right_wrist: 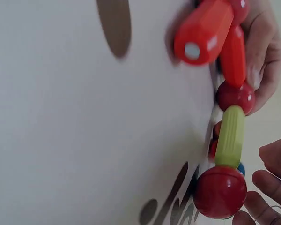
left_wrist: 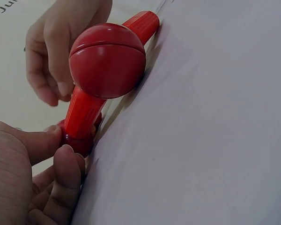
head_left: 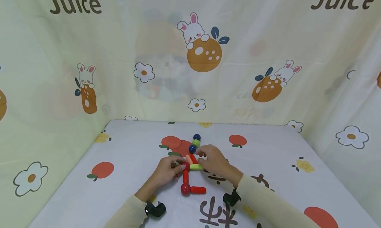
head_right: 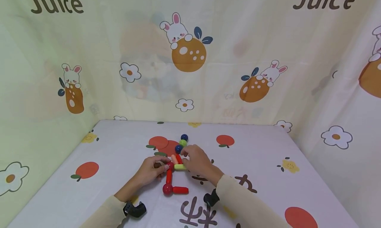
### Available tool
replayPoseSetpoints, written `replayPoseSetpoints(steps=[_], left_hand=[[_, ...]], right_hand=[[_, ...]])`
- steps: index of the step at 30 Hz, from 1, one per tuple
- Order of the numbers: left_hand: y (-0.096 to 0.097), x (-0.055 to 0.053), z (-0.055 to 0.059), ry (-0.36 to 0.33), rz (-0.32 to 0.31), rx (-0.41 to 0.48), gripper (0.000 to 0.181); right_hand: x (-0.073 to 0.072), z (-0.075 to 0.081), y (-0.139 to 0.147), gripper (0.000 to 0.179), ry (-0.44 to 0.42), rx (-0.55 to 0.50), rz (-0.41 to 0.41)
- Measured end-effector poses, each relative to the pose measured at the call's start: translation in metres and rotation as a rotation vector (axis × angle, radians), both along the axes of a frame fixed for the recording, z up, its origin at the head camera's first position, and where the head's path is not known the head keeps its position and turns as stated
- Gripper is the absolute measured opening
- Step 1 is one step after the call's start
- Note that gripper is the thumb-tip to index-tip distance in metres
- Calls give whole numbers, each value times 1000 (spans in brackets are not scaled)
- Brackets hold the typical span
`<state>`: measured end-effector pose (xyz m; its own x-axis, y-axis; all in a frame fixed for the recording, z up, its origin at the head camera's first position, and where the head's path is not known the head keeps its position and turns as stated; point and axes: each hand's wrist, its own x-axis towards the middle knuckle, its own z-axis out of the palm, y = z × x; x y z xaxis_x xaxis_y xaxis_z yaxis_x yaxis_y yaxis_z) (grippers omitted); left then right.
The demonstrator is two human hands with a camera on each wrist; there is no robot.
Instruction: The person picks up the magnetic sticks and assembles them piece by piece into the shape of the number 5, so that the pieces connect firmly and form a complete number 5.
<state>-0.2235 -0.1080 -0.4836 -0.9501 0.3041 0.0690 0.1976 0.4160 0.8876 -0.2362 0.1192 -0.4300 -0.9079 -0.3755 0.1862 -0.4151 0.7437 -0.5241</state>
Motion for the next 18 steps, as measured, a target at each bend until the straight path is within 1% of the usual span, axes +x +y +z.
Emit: replayPoseSetpoints(steps=[4, 7, 10, 12, 18], left_hand=[[0, 0, 1, 6, 0, 1, 28], [0, 0, 2, 12, -2, 3, 28], [0, 0, 3, 14, -2, 1, 28], [1, 1, 3, 12, -2, -1, 28], [0, 1, 2, 22, -6, -3, 27]], right_hand=[[-12, 0, -5, 26, -25, 51, -5], [-20, -1, -9, 36, -36, 94, -4], [-27, -1, -11, 43, -31, 137, 5], [-31, -1, -12, 45, -25, 168, 19], [-40, -1, -13, 42, -24, 247, 66]])
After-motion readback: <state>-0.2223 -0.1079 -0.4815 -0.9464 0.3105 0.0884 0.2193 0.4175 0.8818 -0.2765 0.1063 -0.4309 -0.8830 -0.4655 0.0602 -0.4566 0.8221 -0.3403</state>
